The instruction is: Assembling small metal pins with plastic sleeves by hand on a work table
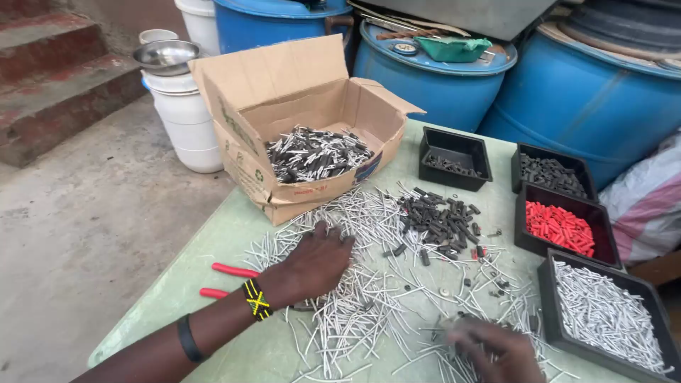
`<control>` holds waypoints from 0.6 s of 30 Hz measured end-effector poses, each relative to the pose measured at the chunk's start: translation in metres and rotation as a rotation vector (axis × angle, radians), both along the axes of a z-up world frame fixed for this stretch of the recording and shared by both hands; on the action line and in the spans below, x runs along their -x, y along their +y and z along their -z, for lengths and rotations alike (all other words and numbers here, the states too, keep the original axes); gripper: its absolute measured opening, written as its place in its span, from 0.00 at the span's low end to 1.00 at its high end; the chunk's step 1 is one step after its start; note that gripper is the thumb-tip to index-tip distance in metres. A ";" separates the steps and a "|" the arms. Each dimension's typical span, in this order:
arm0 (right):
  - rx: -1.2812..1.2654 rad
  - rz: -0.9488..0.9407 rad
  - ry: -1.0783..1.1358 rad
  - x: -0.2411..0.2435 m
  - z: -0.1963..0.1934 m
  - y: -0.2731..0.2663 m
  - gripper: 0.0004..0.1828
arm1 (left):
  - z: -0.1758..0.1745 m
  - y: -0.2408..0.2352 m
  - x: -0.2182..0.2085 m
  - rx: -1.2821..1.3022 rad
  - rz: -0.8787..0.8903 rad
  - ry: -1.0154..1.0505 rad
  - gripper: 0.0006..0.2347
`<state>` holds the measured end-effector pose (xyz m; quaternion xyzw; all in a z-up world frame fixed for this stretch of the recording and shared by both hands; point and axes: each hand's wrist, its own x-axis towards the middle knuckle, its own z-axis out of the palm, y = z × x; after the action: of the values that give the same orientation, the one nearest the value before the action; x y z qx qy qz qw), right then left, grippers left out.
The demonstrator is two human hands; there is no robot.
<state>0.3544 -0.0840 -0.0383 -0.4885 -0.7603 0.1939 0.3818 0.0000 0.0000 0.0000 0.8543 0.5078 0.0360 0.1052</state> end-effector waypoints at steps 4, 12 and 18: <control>0.008 -0.127 0.013 0.022 -0.016 -0.005 0.12 | -0.019 -0.004 -0.021 -0.031 0.045 -0.123 0.18; 0.282 -0.038 0.306 0.012 -0.021 -0.005 0.17 | -0.016 0.056 -0.040 -0.295 0.166 -0.335 0.31; 0.557 0.425 0.714 0.007 -0.068 0.009 0.18 | 0.019 0.095 -0.041 -0.142 -0.070 -0.019 0.21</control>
<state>0.3475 -0.0745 0.0297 -0.6192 -0.3852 0.4623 0.5044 0.0406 0.0947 -0.0190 0.8409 0.5325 0.0838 0.0481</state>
